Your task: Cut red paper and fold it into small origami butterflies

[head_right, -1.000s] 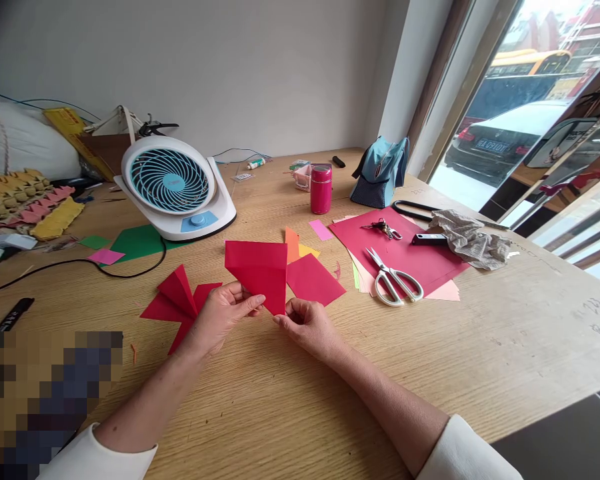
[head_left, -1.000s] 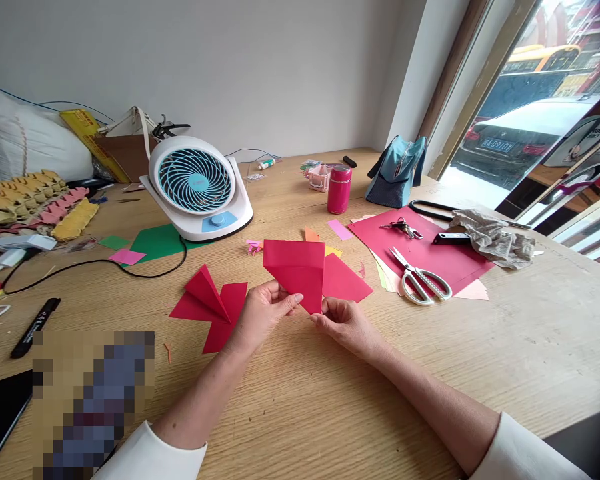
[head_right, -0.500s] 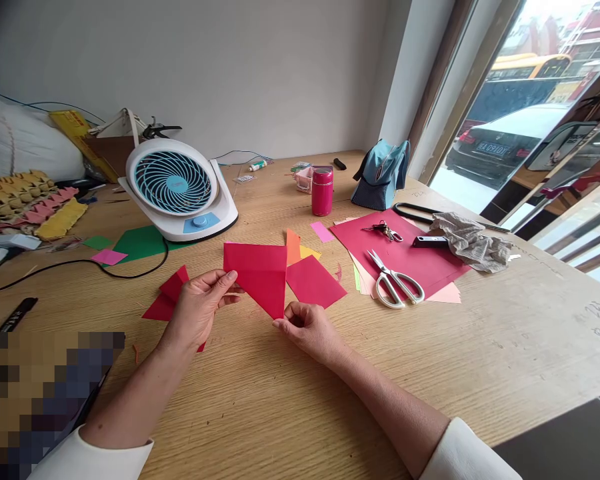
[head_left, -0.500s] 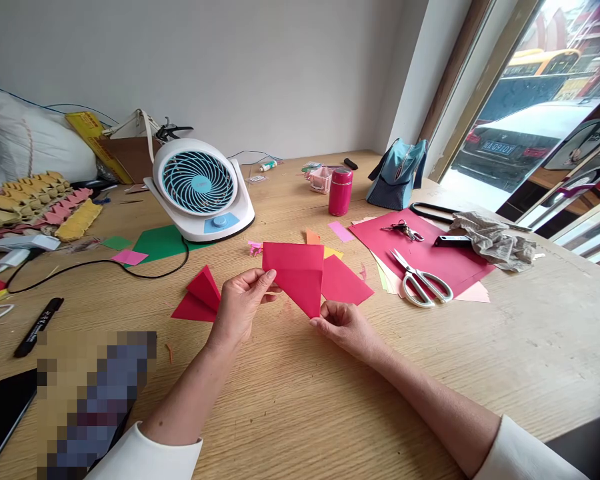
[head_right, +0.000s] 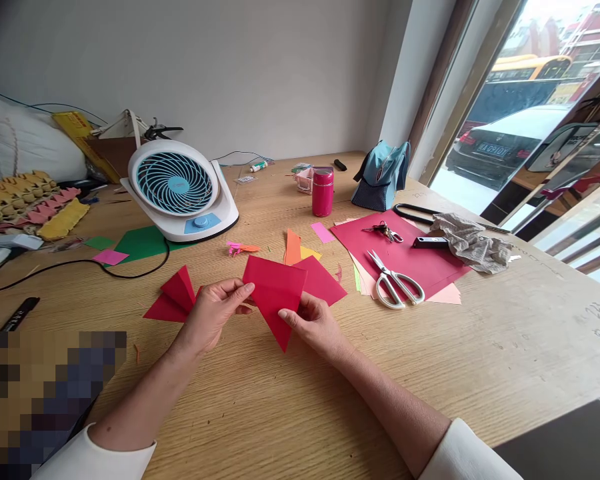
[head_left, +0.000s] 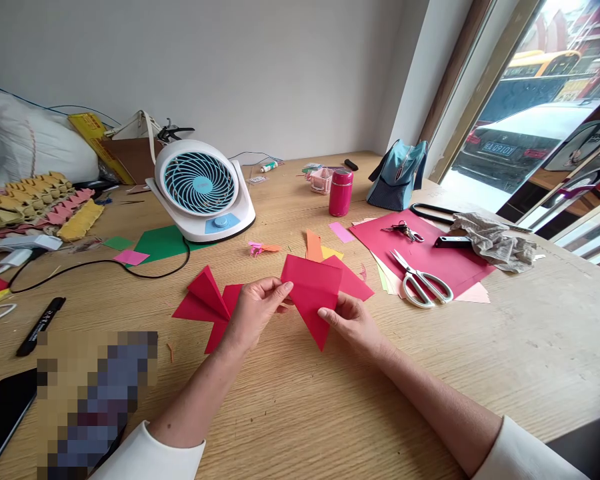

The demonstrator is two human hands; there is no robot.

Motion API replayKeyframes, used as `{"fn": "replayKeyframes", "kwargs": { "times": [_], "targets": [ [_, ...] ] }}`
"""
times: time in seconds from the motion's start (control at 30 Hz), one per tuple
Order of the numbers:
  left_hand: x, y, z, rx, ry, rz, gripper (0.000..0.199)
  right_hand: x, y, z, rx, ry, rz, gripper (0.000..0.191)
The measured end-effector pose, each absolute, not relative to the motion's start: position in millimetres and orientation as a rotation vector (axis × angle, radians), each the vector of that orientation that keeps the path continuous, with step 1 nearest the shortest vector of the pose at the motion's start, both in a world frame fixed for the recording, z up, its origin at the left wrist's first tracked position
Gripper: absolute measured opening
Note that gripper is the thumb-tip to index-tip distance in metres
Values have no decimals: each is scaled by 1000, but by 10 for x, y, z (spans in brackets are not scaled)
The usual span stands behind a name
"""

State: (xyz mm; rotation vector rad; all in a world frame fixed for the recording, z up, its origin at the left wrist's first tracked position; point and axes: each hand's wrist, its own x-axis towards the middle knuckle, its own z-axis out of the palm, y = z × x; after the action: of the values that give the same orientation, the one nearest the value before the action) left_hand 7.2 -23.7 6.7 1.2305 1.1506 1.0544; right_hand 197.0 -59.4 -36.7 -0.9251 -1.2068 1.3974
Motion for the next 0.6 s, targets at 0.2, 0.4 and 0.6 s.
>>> {"fn": "replayKeyframes", "kwargs": {
  "times": [0.2, 0.4, 0.6],
  "targets": [
    [99, -250, -3, 1326, 1173, 991, 37, 2002, -566, -418, -952, -1050, 1375, 36],
    [98, -256, 53, 1349, 1209, 1062, 34, 2011, -567, -409, -987, -1078, 1361, 39],
    [85, -259, 76, 1380, 1193, 1090, 33, 2026, -574, -366, -997, -1114, 1327, 42]
  ]
}}
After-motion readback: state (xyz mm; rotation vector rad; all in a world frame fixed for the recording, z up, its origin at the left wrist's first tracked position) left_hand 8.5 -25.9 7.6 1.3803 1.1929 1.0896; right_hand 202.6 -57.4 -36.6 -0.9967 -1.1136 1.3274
